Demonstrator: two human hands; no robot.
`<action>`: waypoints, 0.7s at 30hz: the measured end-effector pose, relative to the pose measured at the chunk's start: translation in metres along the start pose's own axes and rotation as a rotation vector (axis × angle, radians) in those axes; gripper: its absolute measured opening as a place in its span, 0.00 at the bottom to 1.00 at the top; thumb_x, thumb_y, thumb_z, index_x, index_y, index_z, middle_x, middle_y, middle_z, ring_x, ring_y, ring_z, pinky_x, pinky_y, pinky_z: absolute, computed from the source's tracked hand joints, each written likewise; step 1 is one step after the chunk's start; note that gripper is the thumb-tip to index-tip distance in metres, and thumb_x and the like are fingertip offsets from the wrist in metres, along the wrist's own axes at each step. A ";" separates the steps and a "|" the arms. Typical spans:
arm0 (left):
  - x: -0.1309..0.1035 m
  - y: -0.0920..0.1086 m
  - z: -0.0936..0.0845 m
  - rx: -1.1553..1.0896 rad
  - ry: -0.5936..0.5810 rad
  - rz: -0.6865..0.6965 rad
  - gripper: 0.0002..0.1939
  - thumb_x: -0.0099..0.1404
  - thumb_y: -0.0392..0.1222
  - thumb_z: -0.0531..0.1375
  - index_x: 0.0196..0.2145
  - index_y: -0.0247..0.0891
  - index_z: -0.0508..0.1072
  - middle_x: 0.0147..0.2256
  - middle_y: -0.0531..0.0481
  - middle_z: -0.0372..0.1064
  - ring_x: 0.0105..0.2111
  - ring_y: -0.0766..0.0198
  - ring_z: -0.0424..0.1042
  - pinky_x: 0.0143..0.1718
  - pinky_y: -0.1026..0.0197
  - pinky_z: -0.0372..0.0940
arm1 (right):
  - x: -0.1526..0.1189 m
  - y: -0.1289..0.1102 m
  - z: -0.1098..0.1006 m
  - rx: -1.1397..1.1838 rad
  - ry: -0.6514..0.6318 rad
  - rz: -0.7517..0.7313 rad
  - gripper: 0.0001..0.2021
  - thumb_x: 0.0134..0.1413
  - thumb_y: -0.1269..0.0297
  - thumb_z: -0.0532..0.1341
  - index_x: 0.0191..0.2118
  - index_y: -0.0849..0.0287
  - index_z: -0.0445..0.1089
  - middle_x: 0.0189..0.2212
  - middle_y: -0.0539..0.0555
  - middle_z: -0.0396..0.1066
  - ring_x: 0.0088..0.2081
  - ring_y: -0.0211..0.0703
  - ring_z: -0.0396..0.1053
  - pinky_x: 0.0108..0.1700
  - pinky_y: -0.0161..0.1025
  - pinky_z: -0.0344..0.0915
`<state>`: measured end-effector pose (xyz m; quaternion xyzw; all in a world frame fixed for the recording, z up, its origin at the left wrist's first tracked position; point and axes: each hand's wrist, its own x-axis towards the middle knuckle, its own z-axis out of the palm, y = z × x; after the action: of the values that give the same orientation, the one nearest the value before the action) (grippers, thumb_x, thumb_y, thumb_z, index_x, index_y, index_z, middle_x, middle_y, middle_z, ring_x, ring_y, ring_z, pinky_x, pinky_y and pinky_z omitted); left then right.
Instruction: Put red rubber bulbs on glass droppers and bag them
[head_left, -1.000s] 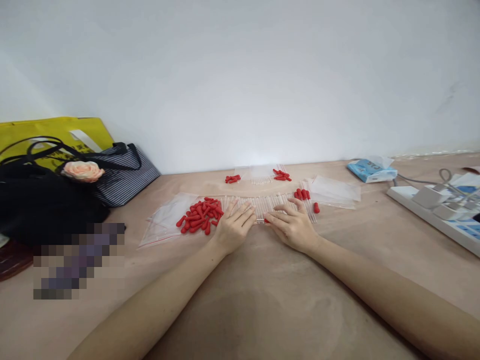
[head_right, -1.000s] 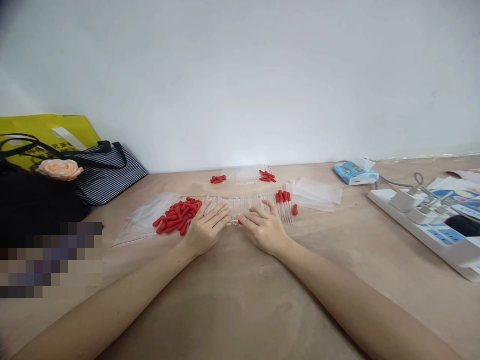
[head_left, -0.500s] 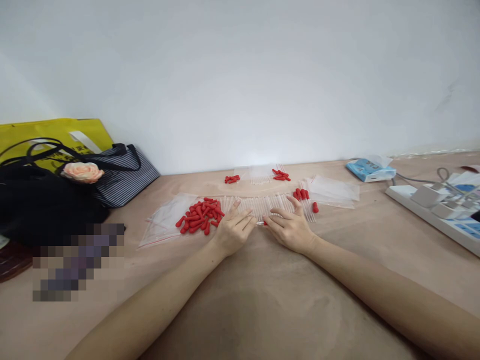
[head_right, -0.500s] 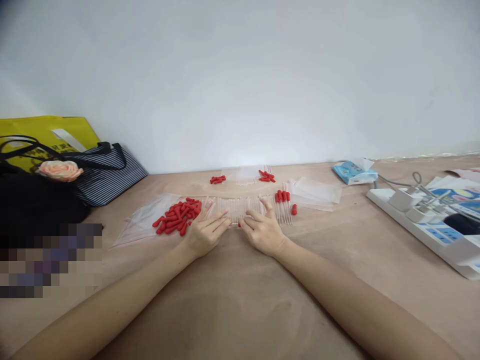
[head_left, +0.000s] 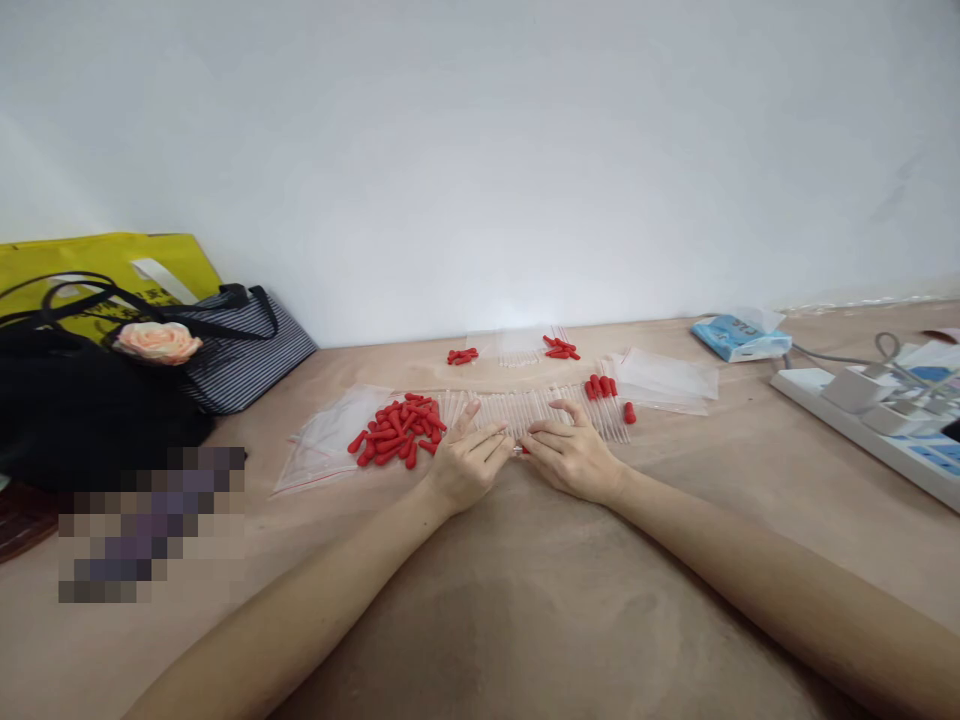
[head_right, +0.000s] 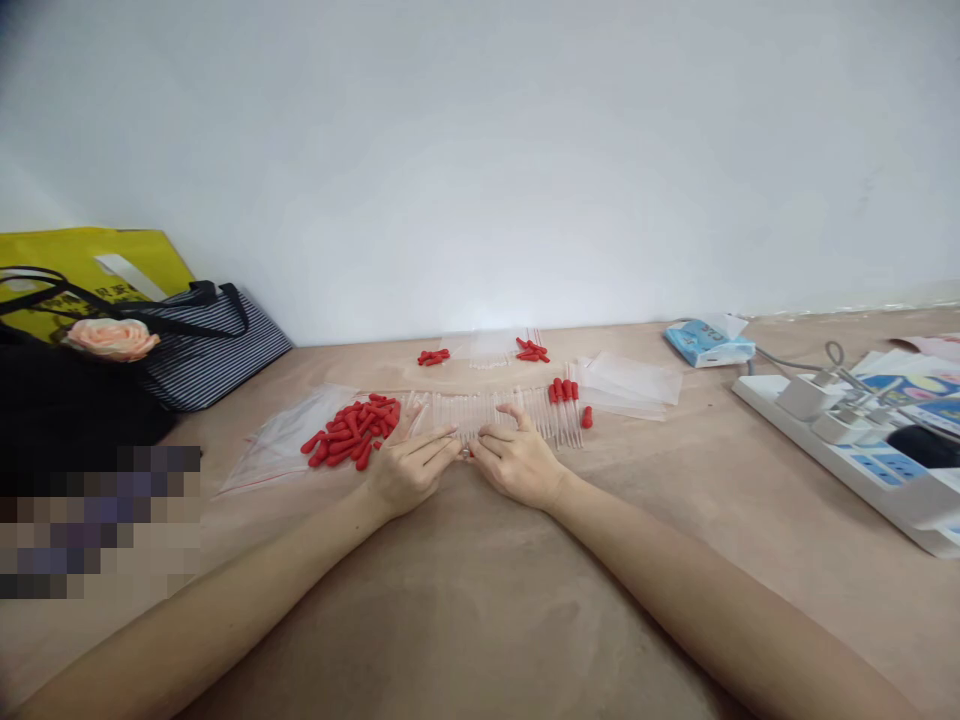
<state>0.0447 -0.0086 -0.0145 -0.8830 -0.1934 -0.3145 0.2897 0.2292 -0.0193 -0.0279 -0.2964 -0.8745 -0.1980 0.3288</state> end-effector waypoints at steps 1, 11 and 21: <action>0.000 0.000 0.000 0.000 0.003 -0.007 0.11 0.63 0.31 0.49 0.31 0.36 0.71 0.30 0.51 0.74 0.38 0.65 0.72 0.57 0.44 0.46 | 0.001 0.000 0.000 -0.005 0.002 0.004 0.11 0.57 0.69 0.50 0.31 0.58 0.68 0.25 0.51 0.71 0.34 0.38 0.66 0.52 0.47 0.48; 0.000 -0.004 0.000 -0.002 0.017 -0.063 0.08 0.63 0.35 0.52 0.32 0.37 0.71 0.29 0.52 0.74 0.36 0.65 0.72 0.57 0.44 0.44 | -0.005 0.010 -0.011 0.037 0.029 0.170 0.09 0.53 0.61 0.55 0.37 0.56 0.69 0.24 0.51 0.71 0.34 0.43 0.64 0.49 0.50 0.47; 0.000 -0.007 -0.004 -0.013 0.007 -0.244 0.08 0.61 0.38 0.53 0.27 0.39 0.71 0.21 0.55 0.71 0.29 0.64 0.71 0.53 0.42 0.44 | 0.000 0.011 -0.010 0.375 0.173 0.533 0.11 0.49 0.59 0.57 0.39 0.57 0.66 0.26 0.53 0.70 0.29 0.41 0.63 0.37 0.44 0.57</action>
<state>0.0391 -0.0063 -0.0092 -0.8536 -0.2964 -0.3520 0.2442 0.2410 -0.0164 -0.0196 -0.4310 -0.7563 0.0348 0.4910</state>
